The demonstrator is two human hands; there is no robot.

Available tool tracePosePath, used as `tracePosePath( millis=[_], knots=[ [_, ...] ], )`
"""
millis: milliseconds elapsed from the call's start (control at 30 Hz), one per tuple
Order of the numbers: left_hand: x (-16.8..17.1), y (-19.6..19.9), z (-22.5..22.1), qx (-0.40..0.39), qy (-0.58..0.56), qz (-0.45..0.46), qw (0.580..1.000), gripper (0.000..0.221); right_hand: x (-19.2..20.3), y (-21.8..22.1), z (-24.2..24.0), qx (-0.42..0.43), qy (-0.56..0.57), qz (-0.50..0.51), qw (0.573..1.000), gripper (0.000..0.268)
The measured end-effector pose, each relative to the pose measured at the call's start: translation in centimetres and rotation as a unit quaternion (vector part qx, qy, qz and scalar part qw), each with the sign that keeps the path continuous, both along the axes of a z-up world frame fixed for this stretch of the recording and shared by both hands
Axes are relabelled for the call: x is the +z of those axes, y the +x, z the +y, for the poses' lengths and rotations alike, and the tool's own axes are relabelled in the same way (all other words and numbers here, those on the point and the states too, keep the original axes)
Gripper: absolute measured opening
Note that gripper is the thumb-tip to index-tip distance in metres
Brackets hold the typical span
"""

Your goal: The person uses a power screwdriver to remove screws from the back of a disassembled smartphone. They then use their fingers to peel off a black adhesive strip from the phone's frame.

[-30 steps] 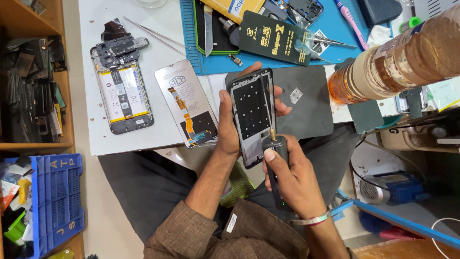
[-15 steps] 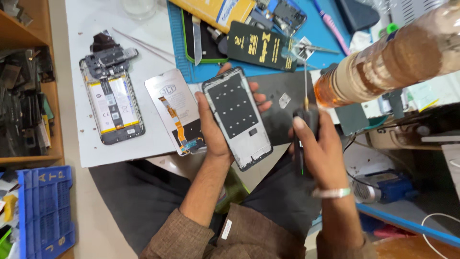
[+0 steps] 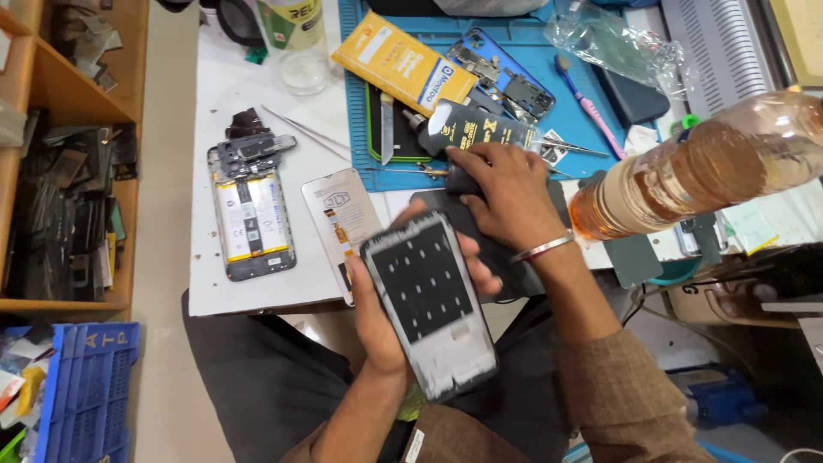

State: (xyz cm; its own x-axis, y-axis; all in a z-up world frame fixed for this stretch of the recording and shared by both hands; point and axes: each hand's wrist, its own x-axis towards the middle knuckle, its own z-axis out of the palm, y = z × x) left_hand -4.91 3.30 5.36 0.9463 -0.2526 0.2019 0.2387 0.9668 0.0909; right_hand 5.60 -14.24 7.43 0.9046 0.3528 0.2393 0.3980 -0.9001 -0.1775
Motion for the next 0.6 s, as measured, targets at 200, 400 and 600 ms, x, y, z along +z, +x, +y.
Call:
tracePosePath(
  millis=[200, 400, 600],
  knots=[
    [1.5, -2.2, 2.2, -0.024, -0.011, 0.005, 1.000, 0.082, 0.5, -1.9, -3.7, -0.011, 0.103, -0.107, 0.989, 0.056],
    [0.6, -0.5, 2.4, 0.010, 0.050, 0.101, 0.994, 0.086, -2.7, -8.4, -3.3, -0.226, 0.101, -0.056, 0.967, 0.034],
    [0.9, -0.7, 1.0, 0.001, 0.096, 0.096, 0.991, 0.086, -2.5, -7.8, -3.4, -0.247, 0.159, -0.015, 0.956, 0.027]
  ],
)
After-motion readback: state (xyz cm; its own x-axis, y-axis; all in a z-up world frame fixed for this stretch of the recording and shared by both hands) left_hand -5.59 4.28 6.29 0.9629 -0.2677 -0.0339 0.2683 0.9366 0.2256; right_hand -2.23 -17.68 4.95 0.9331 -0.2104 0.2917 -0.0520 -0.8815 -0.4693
